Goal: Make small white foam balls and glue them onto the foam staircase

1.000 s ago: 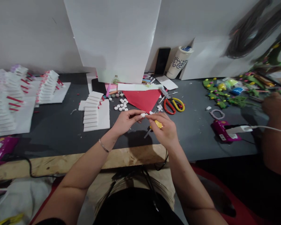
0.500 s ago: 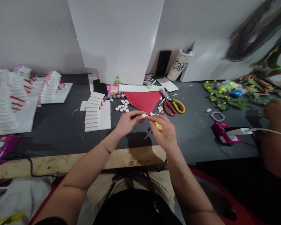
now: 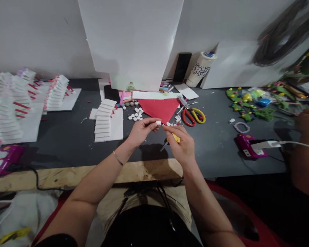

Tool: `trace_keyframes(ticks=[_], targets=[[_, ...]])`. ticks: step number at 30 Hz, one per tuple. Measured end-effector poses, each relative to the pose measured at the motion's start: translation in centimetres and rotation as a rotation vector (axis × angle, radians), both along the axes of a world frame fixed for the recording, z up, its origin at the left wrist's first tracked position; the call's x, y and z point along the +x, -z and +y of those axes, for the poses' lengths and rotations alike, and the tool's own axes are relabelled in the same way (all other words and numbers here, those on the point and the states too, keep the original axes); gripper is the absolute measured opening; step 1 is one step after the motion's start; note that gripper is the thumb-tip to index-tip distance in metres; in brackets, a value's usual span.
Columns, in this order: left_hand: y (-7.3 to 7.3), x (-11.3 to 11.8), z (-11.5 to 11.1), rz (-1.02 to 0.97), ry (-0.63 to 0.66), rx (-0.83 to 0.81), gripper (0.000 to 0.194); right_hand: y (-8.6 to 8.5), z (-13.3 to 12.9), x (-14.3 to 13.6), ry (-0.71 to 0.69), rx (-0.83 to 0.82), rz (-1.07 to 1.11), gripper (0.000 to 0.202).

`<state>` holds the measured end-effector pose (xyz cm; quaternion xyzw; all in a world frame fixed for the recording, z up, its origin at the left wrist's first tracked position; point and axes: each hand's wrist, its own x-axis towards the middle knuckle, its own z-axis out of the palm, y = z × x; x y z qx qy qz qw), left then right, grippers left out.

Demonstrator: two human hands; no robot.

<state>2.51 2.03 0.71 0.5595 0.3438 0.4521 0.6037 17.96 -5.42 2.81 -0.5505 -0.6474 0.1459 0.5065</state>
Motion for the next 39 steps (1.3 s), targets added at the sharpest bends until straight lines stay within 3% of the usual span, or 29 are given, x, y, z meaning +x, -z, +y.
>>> trace_keyframes(ticks=[6,12,15,20,24,29,33,39], targets=[[-0.5,-0.4,0.3,0.030,0.028,-0.010,0.027,0.3,-0.4,1.1,0.051,0.000,0.011,0.021],[-2.6,-3.7,1.2,0.450,0.319,0.065,0.018,1.2,-0.8,5.5,0.132,-0.083,-0.109,0.023],[-2.7,-5.2,1.1,0.642,0.371,0.187,0.018,2.2,-0.8,8.1,0.181,-0.140,-0.166,0.026],[-0.7,-5.4,-0.2,0.994,0.255,0.387,0.018,4.2,-0.5,10.8,0.271,-0.158,-0.172,0.027],[0.9,-4.9,-1.1,1.110,0.226,0.478,0.018,5.5,-0.3,11.6,0.354,-0.143,-0.126,0.028],[0.9,-4.5,-2.4,1.254,0.173,0.599,0.023,5.9,-0.2,12.1,0.393,-0.116,-0.047,0.021],[1.0,-4.2,-3.6,1.305,0.099,0.638,0.025,5.9,-0.3,12.2,0.406,-0.090,-0.022,0.020],[2.3,-4.1,-3.9,1.240,-0.014,0.630,0.027,6.2,-0.2,12.2,0.429,-0.095,-0.006,0.027]])
